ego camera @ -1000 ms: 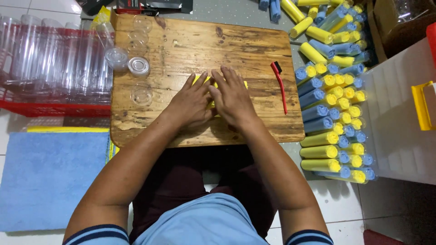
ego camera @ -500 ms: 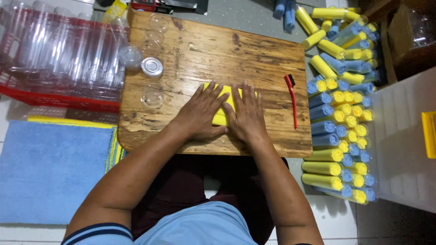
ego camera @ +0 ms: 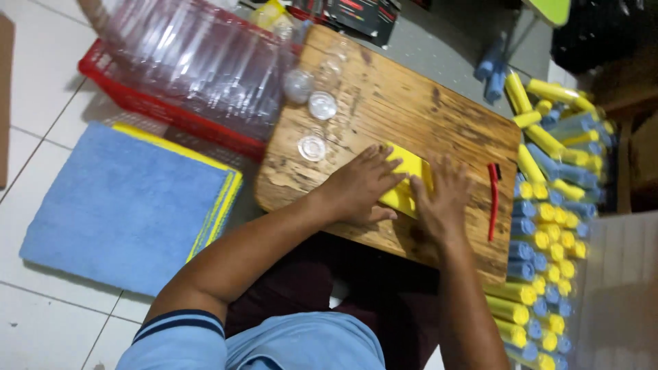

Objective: Folding yellow microfiber cloths and inserting them into clear plastic cylindrical tubes for packaging.

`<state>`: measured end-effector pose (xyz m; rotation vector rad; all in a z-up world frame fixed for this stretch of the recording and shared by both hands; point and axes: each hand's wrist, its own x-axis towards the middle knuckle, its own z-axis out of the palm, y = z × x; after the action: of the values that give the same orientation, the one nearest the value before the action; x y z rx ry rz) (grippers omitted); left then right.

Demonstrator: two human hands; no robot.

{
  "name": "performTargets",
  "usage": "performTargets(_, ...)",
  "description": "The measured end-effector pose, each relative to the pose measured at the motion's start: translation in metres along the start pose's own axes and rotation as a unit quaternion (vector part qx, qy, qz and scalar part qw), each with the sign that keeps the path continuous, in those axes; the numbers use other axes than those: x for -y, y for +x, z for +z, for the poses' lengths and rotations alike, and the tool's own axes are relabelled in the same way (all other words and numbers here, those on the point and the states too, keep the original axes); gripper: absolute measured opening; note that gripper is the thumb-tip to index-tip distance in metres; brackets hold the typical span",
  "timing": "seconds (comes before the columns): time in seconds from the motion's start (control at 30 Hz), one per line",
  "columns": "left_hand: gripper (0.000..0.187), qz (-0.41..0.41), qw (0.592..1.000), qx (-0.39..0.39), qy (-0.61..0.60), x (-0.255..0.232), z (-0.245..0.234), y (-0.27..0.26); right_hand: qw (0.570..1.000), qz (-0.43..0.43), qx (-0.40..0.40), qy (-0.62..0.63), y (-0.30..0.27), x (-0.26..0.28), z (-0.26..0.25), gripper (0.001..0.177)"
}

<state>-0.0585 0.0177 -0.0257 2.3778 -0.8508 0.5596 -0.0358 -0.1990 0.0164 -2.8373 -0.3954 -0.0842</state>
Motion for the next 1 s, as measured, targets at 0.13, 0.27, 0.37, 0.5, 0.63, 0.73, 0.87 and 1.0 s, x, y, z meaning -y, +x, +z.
performTargets(0.13, 0.039, 0.028, 0.984, -0.163, -0.060, 0.012, -0.062, -0.037, 0.994, -0.070, -0.088, 0.006, 0.032, -0.005, -0.001, 0.053)
performTargets(0.27, 0.023, -0.139, 0.940, -0.297, -0.096, 0.087, -0.095, -0.086, 0.961, -0.230, -0.115, 0.099, 0.092, 0.054, -0.011, 0.036)
performTargets(0.37, 0.017, -0.273, 0.905, -0.324, -0.041, 0.155, -0.099, -0.106, 0.956, -0.273, -0.074, 0.075, 0.149, 0.115, -0.002, 0.035)
performTargets(0.5, 0.029, -0.338, 0.902, -0.267, -0.007, 0.213, -0.096, -0.089, 0.971, -0.195, 0.134, 0.030, 0.212, 0.242, -0.010, 0.042)
performTargets(0.63, 0.048, -0.431, 0.892, -0.134, -0.026, 0.238, -0.089, -0.059, 0.944, -0.281, 0.129, -0.113, 0.294, 0.258, 0.049, 0.056)
performTargets(0.73, 0.069, -0.461, 0.887, -0.020, -0.030, 0.251, -0.088, -0.042, 0.925, -0.147, 0.284, -0.206, 0.305, 0.296, 0.055, 0.068)
performTargets(0.87, 0.054, -0.409, 0.911, -0.050, 0.011, 0.267, -0.080, -0.042, 0.892, -0.135, 0.331, -0.276, 0.328, 0.302, 0.082, 0.078)
performTargets(1.0, 0.026, -0.376, 0.924, -0.056, 0.047, 0.280, -0.067, -0.048, 0.879, -0.146, 0.339, -0.301, 0.344, 0.301, 0.100, 0.082)
